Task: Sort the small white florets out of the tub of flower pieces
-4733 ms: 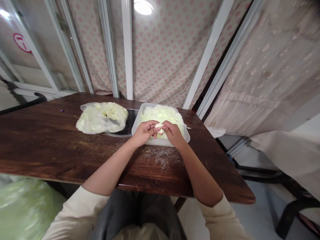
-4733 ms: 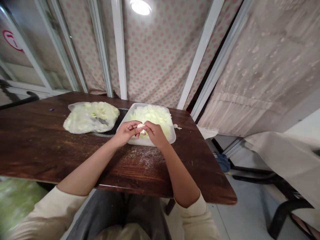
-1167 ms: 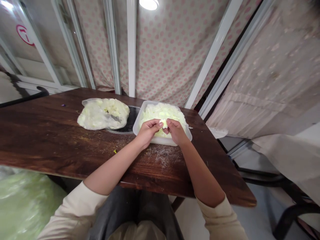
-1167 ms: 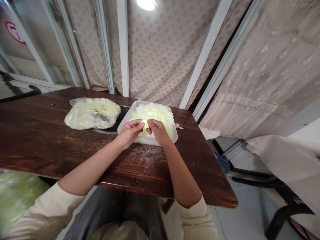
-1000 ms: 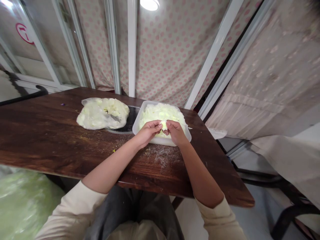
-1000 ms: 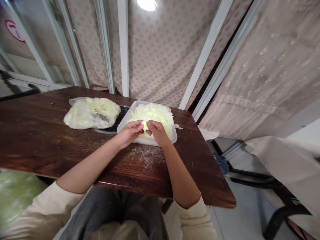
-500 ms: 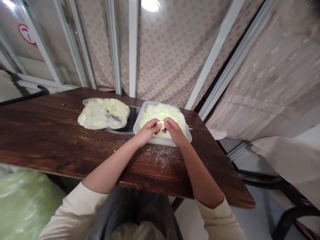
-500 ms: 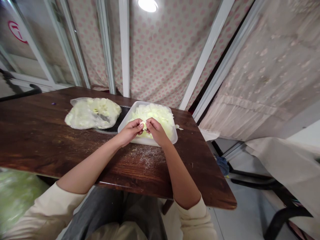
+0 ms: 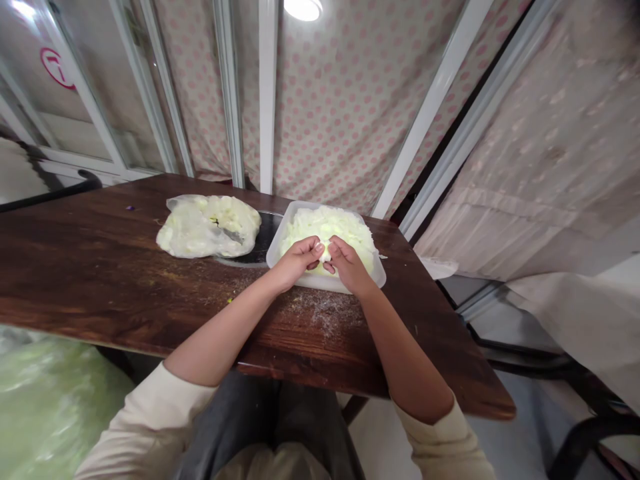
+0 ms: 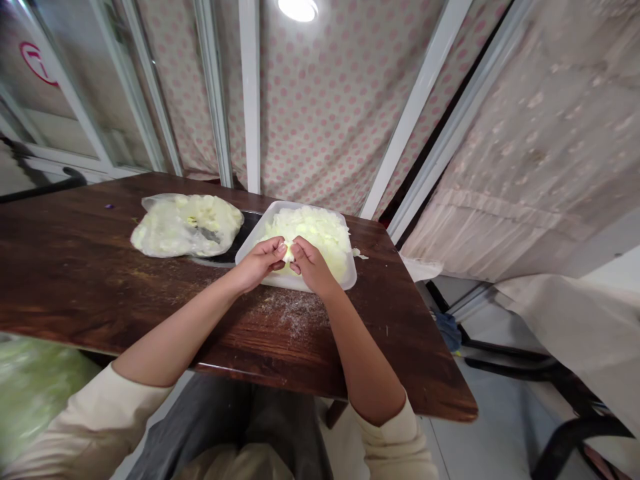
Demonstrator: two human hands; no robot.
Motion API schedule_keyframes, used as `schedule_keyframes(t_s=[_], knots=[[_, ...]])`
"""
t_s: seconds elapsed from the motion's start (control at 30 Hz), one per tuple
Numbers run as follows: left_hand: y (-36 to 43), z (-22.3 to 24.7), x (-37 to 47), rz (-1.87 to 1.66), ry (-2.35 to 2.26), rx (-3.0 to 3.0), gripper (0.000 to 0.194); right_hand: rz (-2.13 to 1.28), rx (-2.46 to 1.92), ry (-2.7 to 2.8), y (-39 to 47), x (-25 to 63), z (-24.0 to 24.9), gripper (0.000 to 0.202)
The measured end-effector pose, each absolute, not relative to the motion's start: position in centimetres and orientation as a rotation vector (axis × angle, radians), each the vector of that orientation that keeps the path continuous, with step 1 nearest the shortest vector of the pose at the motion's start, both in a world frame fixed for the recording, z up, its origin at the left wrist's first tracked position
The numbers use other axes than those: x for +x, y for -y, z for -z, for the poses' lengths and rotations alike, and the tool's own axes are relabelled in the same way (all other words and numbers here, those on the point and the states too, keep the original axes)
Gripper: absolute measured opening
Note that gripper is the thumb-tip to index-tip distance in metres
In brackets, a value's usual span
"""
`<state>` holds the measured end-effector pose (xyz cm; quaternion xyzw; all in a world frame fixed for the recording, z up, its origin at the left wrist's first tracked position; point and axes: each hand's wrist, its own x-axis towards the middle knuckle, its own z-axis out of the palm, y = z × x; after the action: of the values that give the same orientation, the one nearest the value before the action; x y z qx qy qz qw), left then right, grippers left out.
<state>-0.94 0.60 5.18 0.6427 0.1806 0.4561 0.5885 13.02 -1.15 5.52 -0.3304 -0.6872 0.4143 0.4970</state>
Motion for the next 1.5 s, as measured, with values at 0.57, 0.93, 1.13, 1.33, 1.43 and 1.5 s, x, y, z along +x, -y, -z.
schedule_keyframes(t_s=[0.57,0.93,1.13,1.33,1.43,1.5], knots=[[-0.32,-5.21,-0.71,-1.175,-0.510,1.661,0.033,-0.849,-0.840,1.686,0.85,13.26,-5.47,0.038],[-0.09,-5.56,-0.87,-1.019,-0.428,1.600,0.025,-0.833,-0.836,1.646,0.96,13.28,-5.41,0.038],[0.05,-5.70,-1.01,-1.101,-0.559,1.726,0.024,-0.602,-0.954,1.699,1.30,13.03,-5.38,0.037],[0.20,-5.76,-1.14,-1.210,-0.824,1.948,0.022,-0.426,-1.074,1.760,1.11,13.00,-5.10,0.033],[0.00,-5.59,-1.06,-1.278,-0.893,2.045,0.022,-0.435,-1.085,1.802,1.04,12.98,-4.98,0.030],[-0.05,-5.53,-1.01,-1.318,-0.953,2.094,0.023,-0.417,-1.097,1.817,1.06,12.95,-4.97,0.029]])
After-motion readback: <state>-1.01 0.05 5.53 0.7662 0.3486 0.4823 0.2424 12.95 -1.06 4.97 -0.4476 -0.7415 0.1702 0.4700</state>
